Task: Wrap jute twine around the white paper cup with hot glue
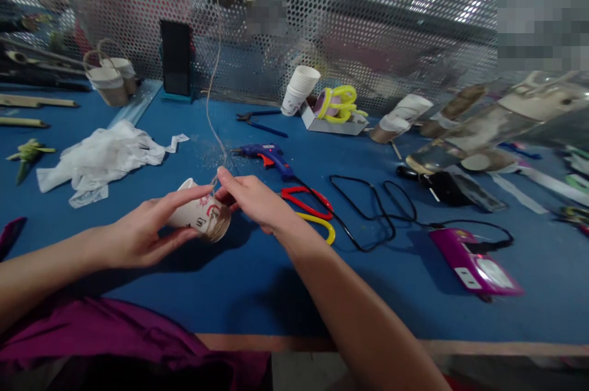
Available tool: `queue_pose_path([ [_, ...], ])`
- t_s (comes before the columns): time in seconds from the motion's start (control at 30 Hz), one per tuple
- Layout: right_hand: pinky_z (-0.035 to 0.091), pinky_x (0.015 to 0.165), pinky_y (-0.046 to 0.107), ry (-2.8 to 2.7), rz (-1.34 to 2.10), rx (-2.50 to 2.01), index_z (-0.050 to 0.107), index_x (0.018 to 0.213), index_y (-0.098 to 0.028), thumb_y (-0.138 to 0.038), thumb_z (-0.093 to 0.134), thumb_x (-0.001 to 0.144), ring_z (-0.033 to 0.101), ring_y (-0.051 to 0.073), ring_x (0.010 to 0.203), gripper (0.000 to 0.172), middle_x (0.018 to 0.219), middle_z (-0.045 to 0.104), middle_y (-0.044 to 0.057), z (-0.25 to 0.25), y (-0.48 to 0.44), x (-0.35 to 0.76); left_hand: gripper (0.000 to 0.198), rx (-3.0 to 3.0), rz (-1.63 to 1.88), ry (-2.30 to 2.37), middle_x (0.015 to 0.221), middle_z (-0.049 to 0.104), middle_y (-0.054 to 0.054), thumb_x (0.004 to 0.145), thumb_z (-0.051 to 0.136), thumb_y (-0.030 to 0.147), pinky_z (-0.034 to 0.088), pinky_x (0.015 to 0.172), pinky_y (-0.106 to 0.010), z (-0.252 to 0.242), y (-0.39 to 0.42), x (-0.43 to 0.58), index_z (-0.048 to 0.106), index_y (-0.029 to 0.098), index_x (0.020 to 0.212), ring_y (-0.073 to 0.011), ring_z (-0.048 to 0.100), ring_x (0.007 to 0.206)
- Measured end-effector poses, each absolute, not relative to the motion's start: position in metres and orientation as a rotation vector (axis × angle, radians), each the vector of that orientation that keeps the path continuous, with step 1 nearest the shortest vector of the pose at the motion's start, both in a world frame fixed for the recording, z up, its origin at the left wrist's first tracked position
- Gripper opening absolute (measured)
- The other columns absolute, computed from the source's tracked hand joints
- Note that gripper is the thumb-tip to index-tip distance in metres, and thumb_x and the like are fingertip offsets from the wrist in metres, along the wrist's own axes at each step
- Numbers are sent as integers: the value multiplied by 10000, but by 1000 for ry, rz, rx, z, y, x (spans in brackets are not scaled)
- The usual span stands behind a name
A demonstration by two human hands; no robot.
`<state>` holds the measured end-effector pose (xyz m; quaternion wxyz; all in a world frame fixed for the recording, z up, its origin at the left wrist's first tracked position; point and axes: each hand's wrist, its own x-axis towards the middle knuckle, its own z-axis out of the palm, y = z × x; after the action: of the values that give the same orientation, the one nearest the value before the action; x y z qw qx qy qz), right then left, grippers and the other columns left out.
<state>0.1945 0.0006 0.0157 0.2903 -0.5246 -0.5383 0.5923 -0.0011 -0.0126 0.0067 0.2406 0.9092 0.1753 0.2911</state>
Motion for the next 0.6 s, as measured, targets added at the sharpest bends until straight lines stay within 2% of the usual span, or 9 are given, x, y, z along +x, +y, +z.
queue_pose_path([
  [0.13,376,581,242,-1386,1775,-1320,610,560,-165,-603,496,756,498,95,578,492,585,573,-3,19,-1,193,565,2497,779,447,1131,599,-134,871,442,175,498,803,-323,7,-14,-1,182,191,1373,-210,609,944],
  [0.23,379,572,222,-1222,1835,-1236,642,651,-178,-503,646,684,512,84,602,327,657,604,-16,19,0,191,570,2444,773,463,1193,563,-124,868,456,175,488,836,-321,7,-15,0,191,219,1371,-221,577,1032],
  [0.33,407,640,227,-1090,1764,-1141,650,690,-187,-352,754,590,542,89,673,219,737,628,-19,19,2,193,559,2307,770,589,1277,487,-120,861,483,205,483,835,-301,7,-15,-1,227,238,1358,-222,556,1059],
  [0.43,403,658,228,-1113,1622,-1082,647,659,-183,-343,733,617,528,82,672,186,713,617,-22,21,3,196,535,2104,755,740,1141,549,-95,865,485,250,496,734,-270,8,-13,0,248,228,1344,-180,590,882],
  [0.6,390,640,246,-1193,1359,-1131,645,657,-199,-364,705,654,504,86,642,176,693,607,-25,26,2,200,517,1829,756,816,876,553,-21,858,500,282,457,601,-218,7,-10,2,286,226,1325,-115,512,655],
])
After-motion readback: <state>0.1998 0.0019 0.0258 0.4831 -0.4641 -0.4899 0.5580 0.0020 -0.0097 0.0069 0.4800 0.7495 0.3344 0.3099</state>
